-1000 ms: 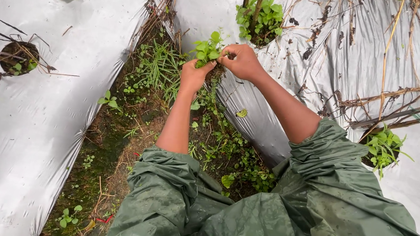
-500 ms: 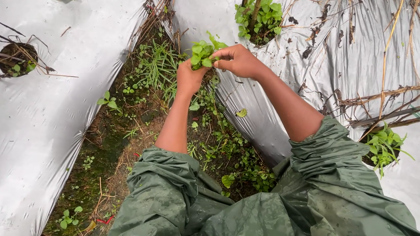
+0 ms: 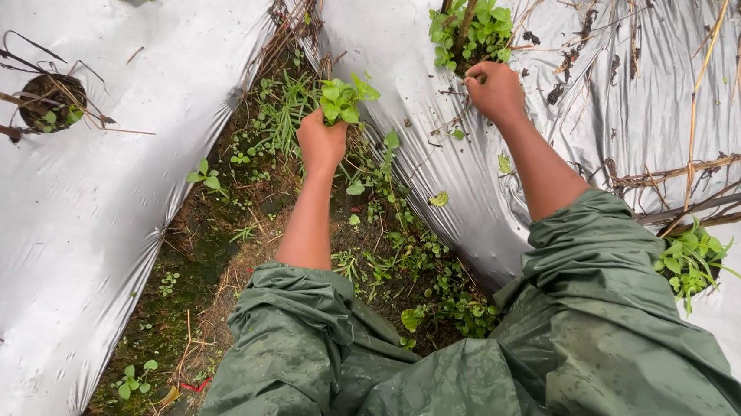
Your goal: Pulling out small plants or weeds from a field covered with plastic mulch.
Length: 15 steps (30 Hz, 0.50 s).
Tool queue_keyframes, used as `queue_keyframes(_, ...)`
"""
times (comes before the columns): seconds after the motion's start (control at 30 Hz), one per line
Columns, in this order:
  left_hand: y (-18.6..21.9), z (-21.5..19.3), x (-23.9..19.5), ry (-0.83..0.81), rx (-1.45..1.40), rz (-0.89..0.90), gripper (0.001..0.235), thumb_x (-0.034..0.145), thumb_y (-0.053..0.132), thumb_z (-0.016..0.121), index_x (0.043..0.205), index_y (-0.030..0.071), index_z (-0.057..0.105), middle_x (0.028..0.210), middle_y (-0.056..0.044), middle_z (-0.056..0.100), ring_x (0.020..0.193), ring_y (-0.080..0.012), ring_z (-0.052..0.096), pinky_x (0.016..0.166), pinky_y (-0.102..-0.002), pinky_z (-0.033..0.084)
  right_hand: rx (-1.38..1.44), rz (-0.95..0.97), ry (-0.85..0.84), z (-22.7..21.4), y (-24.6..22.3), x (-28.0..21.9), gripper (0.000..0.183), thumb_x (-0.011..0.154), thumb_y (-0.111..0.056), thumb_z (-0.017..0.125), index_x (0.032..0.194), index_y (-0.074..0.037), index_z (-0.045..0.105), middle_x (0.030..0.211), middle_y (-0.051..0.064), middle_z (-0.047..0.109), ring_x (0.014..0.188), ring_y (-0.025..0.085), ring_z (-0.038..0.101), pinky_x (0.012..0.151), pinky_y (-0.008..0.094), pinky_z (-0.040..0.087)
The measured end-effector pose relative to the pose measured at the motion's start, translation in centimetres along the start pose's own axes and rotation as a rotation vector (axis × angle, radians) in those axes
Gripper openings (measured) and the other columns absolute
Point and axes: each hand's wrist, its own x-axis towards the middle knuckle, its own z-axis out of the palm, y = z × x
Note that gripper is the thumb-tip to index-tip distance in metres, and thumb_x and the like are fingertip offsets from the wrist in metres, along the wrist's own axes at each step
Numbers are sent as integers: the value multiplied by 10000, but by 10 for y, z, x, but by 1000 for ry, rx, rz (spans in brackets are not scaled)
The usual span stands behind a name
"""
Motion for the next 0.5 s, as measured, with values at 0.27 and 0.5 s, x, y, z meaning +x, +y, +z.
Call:
queue_keyframes(0.27,8,-10,-12,-39,-6,36,141,893,184,752,1008,106,777,921,-36,784,647,-171,625,549,-376,519,-169,-136,296,56,1,34,348,913,-404,778,1222,-247,756,984,8,705,975,240,617,1001,505,298)
queue_keyframes(0.5,-2,-10,-7,-54,-34,100,158,870,163,743,1011,105,786,929,-26,803,597,-138,607,550,-349,521,-139,56,207,48,-14,39,243,955,-324,699,1185,-341,775,569,-43,634,610,150,597,1147,628,239)
